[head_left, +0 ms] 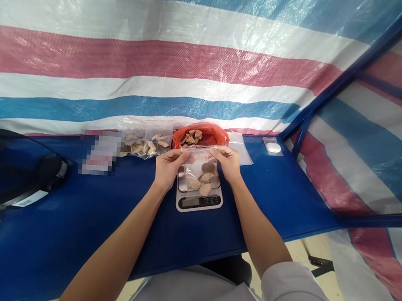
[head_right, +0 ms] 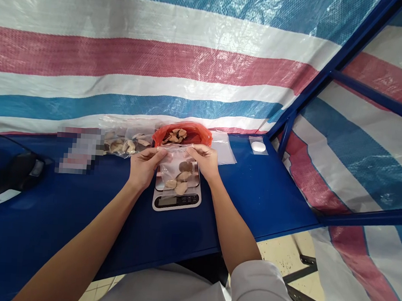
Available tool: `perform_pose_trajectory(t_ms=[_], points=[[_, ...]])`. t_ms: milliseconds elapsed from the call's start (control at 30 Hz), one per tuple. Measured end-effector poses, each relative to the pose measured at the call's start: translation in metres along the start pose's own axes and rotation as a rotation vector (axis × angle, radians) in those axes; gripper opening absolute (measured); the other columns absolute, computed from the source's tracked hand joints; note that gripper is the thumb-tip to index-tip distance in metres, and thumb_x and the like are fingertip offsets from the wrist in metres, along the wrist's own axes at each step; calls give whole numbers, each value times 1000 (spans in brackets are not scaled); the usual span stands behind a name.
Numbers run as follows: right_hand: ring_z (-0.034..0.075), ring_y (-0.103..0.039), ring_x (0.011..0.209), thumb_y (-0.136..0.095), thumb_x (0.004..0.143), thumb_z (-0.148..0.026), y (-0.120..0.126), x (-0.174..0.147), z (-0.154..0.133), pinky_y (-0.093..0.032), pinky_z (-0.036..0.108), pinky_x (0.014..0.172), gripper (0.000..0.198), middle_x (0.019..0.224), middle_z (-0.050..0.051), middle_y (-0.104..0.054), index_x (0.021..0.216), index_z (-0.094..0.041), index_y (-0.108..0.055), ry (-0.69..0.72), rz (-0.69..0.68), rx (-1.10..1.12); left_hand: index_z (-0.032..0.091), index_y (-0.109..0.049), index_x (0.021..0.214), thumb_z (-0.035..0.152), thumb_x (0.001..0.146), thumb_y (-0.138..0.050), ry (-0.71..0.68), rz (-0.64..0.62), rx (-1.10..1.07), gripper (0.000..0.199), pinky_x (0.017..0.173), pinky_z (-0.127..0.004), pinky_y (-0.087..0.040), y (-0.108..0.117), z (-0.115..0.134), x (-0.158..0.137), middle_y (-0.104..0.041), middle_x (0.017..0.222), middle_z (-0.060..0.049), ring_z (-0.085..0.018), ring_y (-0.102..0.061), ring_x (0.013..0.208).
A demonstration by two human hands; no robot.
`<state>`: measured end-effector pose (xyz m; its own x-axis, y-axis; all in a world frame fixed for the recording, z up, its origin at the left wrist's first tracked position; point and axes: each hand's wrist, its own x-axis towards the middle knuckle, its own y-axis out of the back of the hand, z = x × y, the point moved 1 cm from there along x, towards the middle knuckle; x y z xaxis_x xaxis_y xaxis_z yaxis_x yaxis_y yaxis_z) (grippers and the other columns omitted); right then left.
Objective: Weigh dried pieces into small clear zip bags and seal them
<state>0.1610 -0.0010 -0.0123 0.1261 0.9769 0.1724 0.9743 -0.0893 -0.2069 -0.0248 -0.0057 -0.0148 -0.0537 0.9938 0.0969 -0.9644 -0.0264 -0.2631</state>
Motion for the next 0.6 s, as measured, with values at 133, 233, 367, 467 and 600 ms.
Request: perform_pose_trajectory(t_ms=[133, 233, 367, 467, 600], points=[[18, -70, 68, -85, 65, -55, -2, -1, -1, -58, 31, 64, 35, 72, 1, -76, 71, -22, -74, 0, -31, -26, 19, -78, 73, 43, 67, -88, -22, -8, 38, 27, 67, -28, -57, -1, 1, -2, -77, 71, -4, -17, -70, 64], [18, -70, 68, -85, 65, -56, -3, -2, -3, -58, 31, 65, 36, 72, 2, -75, 71, -22, -74, -24, -69, -34, 19, -78, 72, 44, 69, -87, -52, -18, 67, 26, 67, -28, -57, 0, 1, -3, -77, 71, -3, -17, -69, 65], [19, -70, 68, -85, 63, -57, -3, -2, -4, -60, 33, 66, 37, 71, 2, -75, 72, -22, -75, -28, -65, -34, 20, -78, 72, 44, 71, -85, -78, -1, 110, 25, 70, -29, -58, 1, -2, -3, -76, 72, -3, -18, -70, 67], [19, -70, 66, -87, 59, -57, -3, -2, -3, -60, 34, 64, 39, 70, 2, -75, 73, -22, -77, -37, -34, -20, 20, -78, 71, 44, 71, -85, -93, 21, 134, 25, 72, -30, -58, 2, -2, -1, -77, 72, -3, -18, -71, 68], [19, -70, 66, -88, 59, -54, -4, -3, -5, -61, 34, 64, 36, 71, 2, -76, 73, -22, -79, -34, -28, -9, 20, -80, 76, 43, 69, -87, -75, 14, 143, 25, 74, -31, -59, 1, -1, -1, -78, 75, -4, -19, -72, 70]])
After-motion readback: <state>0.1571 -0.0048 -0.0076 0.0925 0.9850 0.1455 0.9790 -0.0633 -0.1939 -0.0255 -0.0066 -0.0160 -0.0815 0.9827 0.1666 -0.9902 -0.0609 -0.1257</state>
